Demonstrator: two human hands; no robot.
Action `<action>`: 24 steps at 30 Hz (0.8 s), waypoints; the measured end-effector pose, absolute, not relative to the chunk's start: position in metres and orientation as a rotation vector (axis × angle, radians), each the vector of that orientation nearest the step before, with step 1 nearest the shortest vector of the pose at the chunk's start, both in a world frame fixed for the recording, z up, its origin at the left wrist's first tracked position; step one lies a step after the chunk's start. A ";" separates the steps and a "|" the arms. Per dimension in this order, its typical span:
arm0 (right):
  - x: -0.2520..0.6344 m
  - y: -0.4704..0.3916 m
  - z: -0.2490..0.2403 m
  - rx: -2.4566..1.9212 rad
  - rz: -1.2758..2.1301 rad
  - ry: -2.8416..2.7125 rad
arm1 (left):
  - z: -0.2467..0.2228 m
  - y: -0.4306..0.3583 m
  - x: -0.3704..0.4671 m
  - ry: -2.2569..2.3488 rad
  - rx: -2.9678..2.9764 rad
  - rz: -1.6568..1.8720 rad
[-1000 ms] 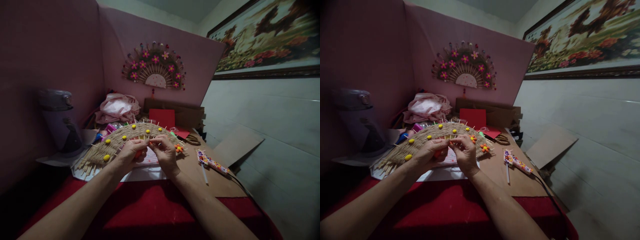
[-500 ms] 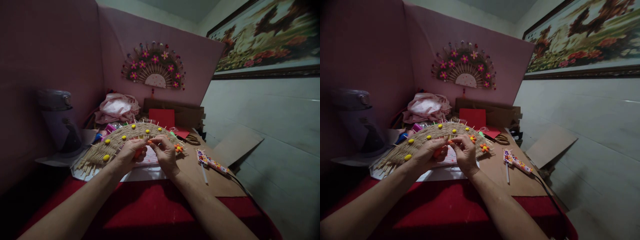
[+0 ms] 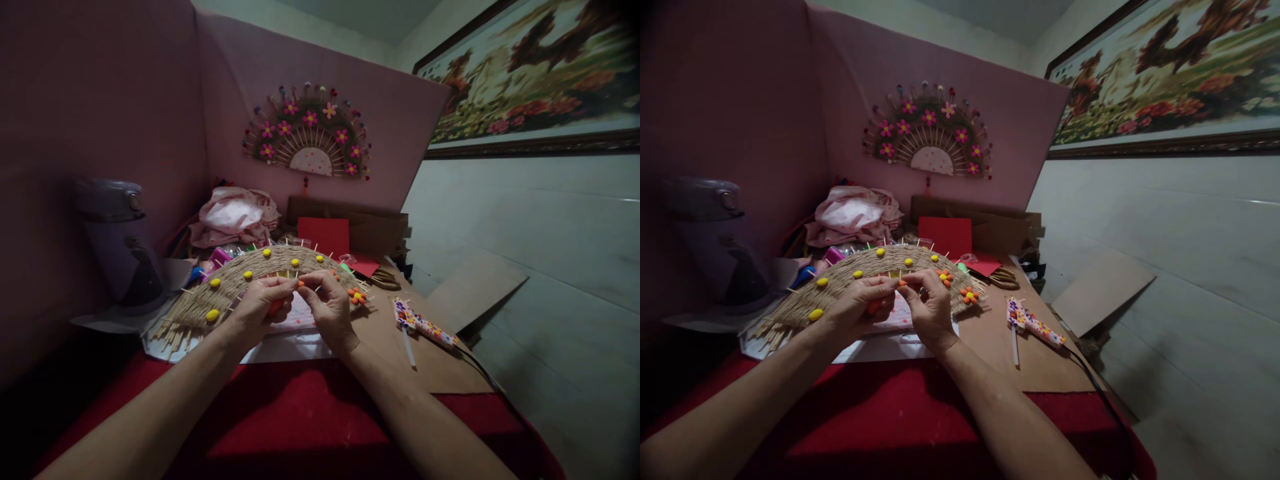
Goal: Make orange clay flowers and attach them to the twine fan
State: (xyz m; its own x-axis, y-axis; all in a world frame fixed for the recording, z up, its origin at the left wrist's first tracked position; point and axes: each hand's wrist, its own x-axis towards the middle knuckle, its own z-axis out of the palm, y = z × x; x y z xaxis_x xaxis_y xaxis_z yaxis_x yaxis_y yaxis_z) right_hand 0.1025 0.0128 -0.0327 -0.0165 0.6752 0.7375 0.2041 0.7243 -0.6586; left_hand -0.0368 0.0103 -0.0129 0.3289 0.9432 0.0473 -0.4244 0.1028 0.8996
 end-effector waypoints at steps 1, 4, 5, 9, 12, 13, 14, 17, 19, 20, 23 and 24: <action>0.102 0.013 -0.033 -0.734 0.433 -1.576 | -0.013 0.010 -0.037 0.654 0.995 1.119; 0.102 0.013 -0.033 -0.721 0.405 -1.581 | -0.013 0.010 -0.037 0.666 0.993 1.114; 0.102 0.013 -0.033 -0.725 0.400 -1.589 | -0.013 0.010 -0.037 0.668 0.997 1.115; 0.102 0.013 -0.032 -0.732 0.403 -1.602 | -0.013 0.010 -0.037 0.651 1.007 1.132; 0.103 0.013 -0.032 -0.711 0.381 -1.577 | -0.014 0.010 -0.037 0.659 0.996 1.126; 0.103 0.013 -0.032 -0.711 0.378 -1.575 | -0.014 0.011 -0.037 0.663 0.995 1.124; 0.103 0.013 -0.032 -0.715 0.380 -1.580 | -0.014 0.011 -0.037 0.665 0.996 1.123; 0.103 0.012 -0.032 -0.726 0.395 -1.605 | -0.014 0.011 -0.037 0.653 1.000 1.128; 0.103 0.013 -0.033 -0.718 0.393 -1.601 | -0.014 0.011 -0.037 0.652 0.997 1.125; 0.102 0.013 -0.033 -0.709 0.390 -1.591 | -0.014 0.011 -0.036 0.657 0.996 1.120; 0.103 0.014 -0.034 -0.709 0.394 -1.574 | -0.015 0.011 -0.036 0.674 0.998 1.109; 0.103 0.014 -0.034 -0.721 0.400 -1.579 | -0.015 0.011 -0.036 0.674 1.001 1.111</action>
State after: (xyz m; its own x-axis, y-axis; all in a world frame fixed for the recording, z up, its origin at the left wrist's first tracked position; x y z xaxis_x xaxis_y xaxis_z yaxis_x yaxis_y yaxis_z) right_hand 0.1027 0.0140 -0.0339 -0.0111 0.6535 0.7569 0.2138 0.7409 -0.6366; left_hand -0.0364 0.0106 -0.0150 0.3289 0.9438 0.0316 -0.4073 0.1115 0.9065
